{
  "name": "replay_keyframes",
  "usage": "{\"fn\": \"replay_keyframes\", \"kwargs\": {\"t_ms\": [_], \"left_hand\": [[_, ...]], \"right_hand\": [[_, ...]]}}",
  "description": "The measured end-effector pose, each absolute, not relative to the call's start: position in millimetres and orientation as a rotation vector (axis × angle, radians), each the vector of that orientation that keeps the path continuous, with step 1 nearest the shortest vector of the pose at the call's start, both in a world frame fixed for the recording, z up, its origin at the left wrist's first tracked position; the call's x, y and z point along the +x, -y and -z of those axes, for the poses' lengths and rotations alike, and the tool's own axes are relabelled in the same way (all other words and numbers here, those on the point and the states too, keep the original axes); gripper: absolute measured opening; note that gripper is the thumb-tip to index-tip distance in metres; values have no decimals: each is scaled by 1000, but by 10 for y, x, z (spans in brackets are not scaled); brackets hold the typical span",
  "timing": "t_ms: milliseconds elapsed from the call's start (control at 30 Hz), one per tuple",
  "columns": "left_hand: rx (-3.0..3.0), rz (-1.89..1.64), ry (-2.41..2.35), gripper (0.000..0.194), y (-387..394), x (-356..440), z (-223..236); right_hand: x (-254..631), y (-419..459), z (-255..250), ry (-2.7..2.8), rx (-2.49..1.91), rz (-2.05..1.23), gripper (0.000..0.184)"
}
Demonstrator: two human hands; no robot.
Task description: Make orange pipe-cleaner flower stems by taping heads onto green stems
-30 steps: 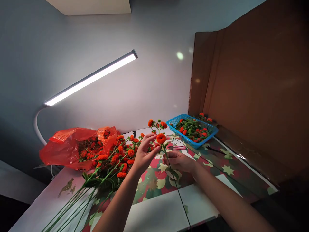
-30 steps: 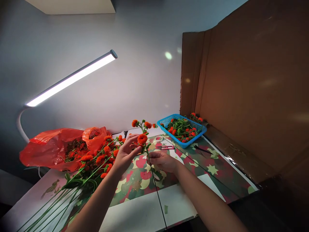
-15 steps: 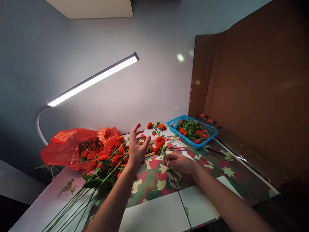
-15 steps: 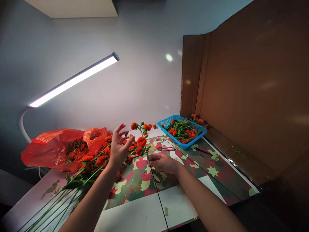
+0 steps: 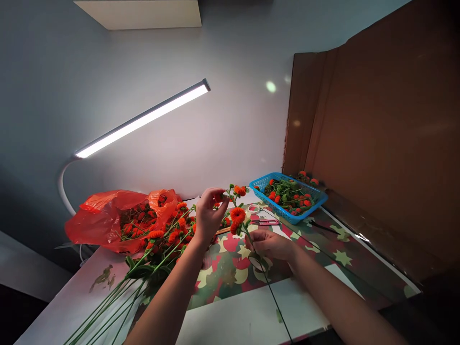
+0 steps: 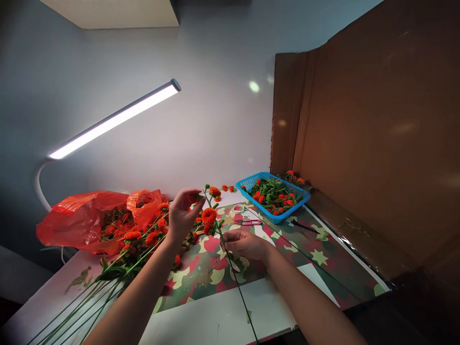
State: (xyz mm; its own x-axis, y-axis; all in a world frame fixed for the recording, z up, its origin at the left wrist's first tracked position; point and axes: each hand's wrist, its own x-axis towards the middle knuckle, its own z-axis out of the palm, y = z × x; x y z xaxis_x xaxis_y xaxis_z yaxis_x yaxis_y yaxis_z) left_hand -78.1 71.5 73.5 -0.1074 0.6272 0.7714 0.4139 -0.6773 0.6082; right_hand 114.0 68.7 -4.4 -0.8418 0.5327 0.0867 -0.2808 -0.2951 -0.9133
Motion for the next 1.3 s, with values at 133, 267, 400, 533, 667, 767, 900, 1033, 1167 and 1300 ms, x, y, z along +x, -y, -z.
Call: {"fn": "replay_keyframes", "kwargs": {"t_ms": [133,267,400,533,667,767,900,1033,1167,1300], "left_hand": [[1983,-1963,-1221,16,-691,-742,-743],[1961,-1958,-1239,22,-634,-708,-748],[1837,-1941,-1231,55,-587,-744,-719],[1594,-1983,-1392,42,-648,-870,-633],[1525,-1887,-1482,17,-591,-824,-516],[1512,-1557,-1324,21,-336,-551,-372],[1310,-1277,-1147,31,-8,-137,-183],[1181,-1412,-1226,34,1,-2,-186],[1184,-1461,-1233,30,-80,-37,-236],[1100,-1467,-1092,28,-99,-63,-196]], "right_hand": [[1155,-694,55,1465,-359,-2166,32],[1151,-700,78,1476,-365,-2164,32],[1151,-706,66,1449,-321,-2170,28],[1200,-743,-3,1331,-196,-2028,25],[1246,-799,-52,1261,-245,-1900,23],[1234,-818,-39,1174,-385,-1842,25],[1185,-798,-18,1157,-481,-1760,24],[1145,-760,-37,1227,-513,-1689,24],[1122,-724,-86,1325,-558,-1573,22],[1126,-712,-91,1320,-599,-1572,21]]}}
